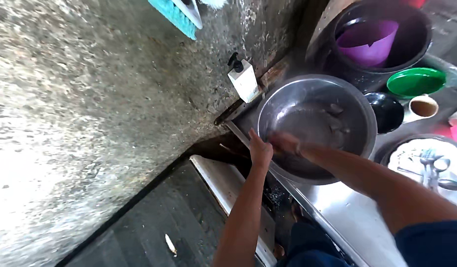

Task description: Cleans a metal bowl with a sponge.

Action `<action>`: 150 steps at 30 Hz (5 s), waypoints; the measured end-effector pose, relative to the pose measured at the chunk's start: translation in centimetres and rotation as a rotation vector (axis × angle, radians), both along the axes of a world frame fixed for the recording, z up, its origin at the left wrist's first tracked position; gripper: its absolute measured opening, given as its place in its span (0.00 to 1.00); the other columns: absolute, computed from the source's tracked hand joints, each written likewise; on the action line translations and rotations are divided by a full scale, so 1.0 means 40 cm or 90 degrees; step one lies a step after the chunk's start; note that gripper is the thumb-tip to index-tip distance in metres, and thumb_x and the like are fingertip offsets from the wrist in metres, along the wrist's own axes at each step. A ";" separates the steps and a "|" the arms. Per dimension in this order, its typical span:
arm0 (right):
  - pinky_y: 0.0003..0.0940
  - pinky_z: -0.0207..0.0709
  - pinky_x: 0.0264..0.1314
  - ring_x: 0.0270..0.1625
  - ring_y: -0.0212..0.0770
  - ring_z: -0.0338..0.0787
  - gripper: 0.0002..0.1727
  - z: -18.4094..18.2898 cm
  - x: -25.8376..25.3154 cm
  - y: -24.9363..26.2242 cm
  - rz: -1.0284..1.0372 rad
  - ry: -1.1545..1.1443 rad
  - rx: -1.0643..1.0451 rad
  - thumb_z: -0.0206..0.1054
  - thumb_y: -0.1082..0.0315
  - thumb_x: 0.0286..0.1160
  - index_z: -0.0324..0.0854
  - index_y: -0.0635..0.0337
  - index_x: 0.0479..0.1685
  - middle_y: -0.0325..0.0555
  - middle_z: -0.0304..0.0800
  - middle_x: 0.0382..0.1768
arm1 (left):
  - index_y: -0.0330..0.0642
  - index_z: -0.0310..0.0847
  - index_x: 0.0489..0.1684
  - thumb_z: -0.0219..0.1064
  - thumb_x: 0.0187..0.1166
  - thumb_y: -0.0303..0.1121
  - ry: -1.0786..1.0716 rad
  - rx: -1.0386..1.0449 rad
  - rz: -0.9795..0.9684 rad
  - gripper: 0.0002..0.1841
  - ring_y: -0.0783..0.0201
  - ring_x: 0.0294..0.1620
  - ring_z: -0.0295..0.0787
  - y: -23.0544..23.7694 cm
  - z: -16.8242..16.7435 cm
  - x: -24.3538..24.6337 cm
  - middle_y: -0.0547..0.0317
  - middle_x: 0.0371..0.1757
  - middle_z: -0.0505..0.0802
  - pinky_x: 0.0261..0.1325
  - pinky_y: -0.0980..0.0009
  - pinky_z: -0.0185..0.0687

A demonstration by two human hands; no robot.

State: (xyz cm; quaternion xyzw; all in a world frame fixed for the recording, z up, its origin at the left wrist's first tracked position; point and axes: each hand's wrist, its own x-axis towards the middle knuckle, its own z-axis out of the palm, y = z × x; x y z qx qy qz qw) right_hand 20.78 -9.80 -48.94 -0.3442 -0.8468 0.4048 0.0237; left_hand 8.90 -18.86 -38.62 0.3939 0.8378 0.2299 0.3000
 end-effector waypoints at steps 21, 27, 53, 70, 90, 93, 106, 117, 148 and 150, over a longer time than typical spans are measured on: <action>0.71 0.74 0.72 0.76 0.74 0.76 0.27 0.056 0.172 0.182 -0.009 -0.285 0.182 0.69 0.76 0.73 0.80 0.50 0.74 0.68 0.72 0.79 | 0.46 0.35 0.96 0.70 0.70 0.21 -0.001 -0.092 -0.071 0.53 0.41 0.64 0.89 0.072 0.042 0.015 0.34 0.65 0.88 0.64 0.45 0.85; 0.66 0.81 0.68 0.67 0.64 0.87 0.24 0.021 0.373 0.078 0.149 -0.243 0.096 0.71 0.78 0.72 0.85 0.51 0.69 0.58 0.83 0.71 | 0.44 0.36 0.96 0.69 0.70 0.21 -0.008 -0.050 -0.082 0.52 0.42 0.66 0.88 0.062 0.025 0.001 0.35 0.67 0.87 0.66 0.47 0.84; 0.58 0.71 0.83 0.81 0.63 0.75 0.21 0.012 0.112 0.194 -0.154 0.016 0.299 0.65 0.69 0.79 0.83 0.54 0.72 0.60 0.77 0.77 | 0.45 0.38 0.95 0.69 0.71 0.22 0.003 -0.057 -0.145 0.51 0.41 0.63 0.90 0.087 0.023 0.028 0.36 0.61 0.90 0.64 0.45 0.85; 0.49 0.80 0.75 0.74 0.56 0.82 0.32 0.051 -0.052 0.116 -0.508 0.265 0.050 0.69 0.71 0.73 0.69 0.65 0.80 0.65 0.75 0.74 | 0.42 0.44 0.95 0.65 0.72 0.19 -0.072 0.073 -0.094 0.46 0.43 0.77 0.80 0.058 -0.012 -0.011 0.34 0.78 0.80 0.76 0.45 0.77; 0.77 0.57 0.80 0.83 0.72 0.66 0.33 -0.001 0.315 -0.121 -0.142 -0.135 0.216 0.72 0.73 0.70 0.79 0.41 0.80 0.63 0.73 0.80 | 0.28 0.71 0.61 0.65 0.73 0.24 0.144 0.543 0.037 0.19 0.62 0.45 0.91 -0.051 0.019 0.042 0.43 0.45 0.90 0.50 0.67 0.88; 0.77 0.45 0.89 0.90 0.74 0.55 0.34 -0.018 0.266 -0.107 -0.218 -0.155 0.222 0.75 0.68 0.65 0.79 0.54 0.78 0.71 0.62 0.86 | 0.29 0.72 0.60 0.65 0.73 0.24 0.151 0.542 0.029 0.18 0.61 0.43 0.92 -0.044 0.010 0.061 0.45 0.43 0.91 0.47 0.66 0.88; 0.73 0.37 0.93 0.96 0.67 0.44 0.44 -0.016 0.319 0.003 -0.188 -0.218 0.260 0.72 0.75 0.66 0.63 0.57 0.90 0.60 0.50 0.94 | 0.29 0.65 0.70 0.62 0.75 0.24 0.121 0.473 0.068 0.23 0.55 0.58 0.88 -0.048 -0.017 0.090 0.37 0.58 0.86 0.61 0.63 0.85; 0.72 0.39 0.93 0.94 0.65 0.52 0.39 -0.015 0.321 -0.019 -0.198 -0.236 0.248 0.67 0.73 0.70 0.67 0.51 0.89 0.55 0.61 0.91 | 0.33 0.75 0.69 0.62 0.77 0.26 0.212 0.305 -0.163 0.21 0.47 0.61 0.90 0.105 0.237 -0.027 0.39 0.60 0.90 0.63 0.48 0.85; 0.51 0.39 1.00 0.98 0.51 0.44 0.35 0.025 -0.044 -0.189 -0.355 0.429 -0.020 0.56 0.64 0.86 0.56 0.60 0.94 0.55 0.43 0.96 | 0.33 0.59 0.80 0.57 0.87 0.41 0.031 0.481 0.006 0.28 0.59 0.63 0.87 -0.096 -0.122 0.096 0.43 0.64 0.86 0.66 0.58 0.85; 0.52 0.39 1.00 0.98 0.48 0.41 0.37 0.038 -0.035 -0.202 -0.286 0.474 -0.080 0.55 0.68 0.85 0.51 0.56 0.96 0.49 0.39 0.98 | 0.33 0.50 0.87 0.62 0.85 0.48 -0.017 0.444 0.011 0.39 0.61 0.71 0.82 -0.154 -0.180 0.089 0.43 0.73 0.82 0.75 0.59 0.80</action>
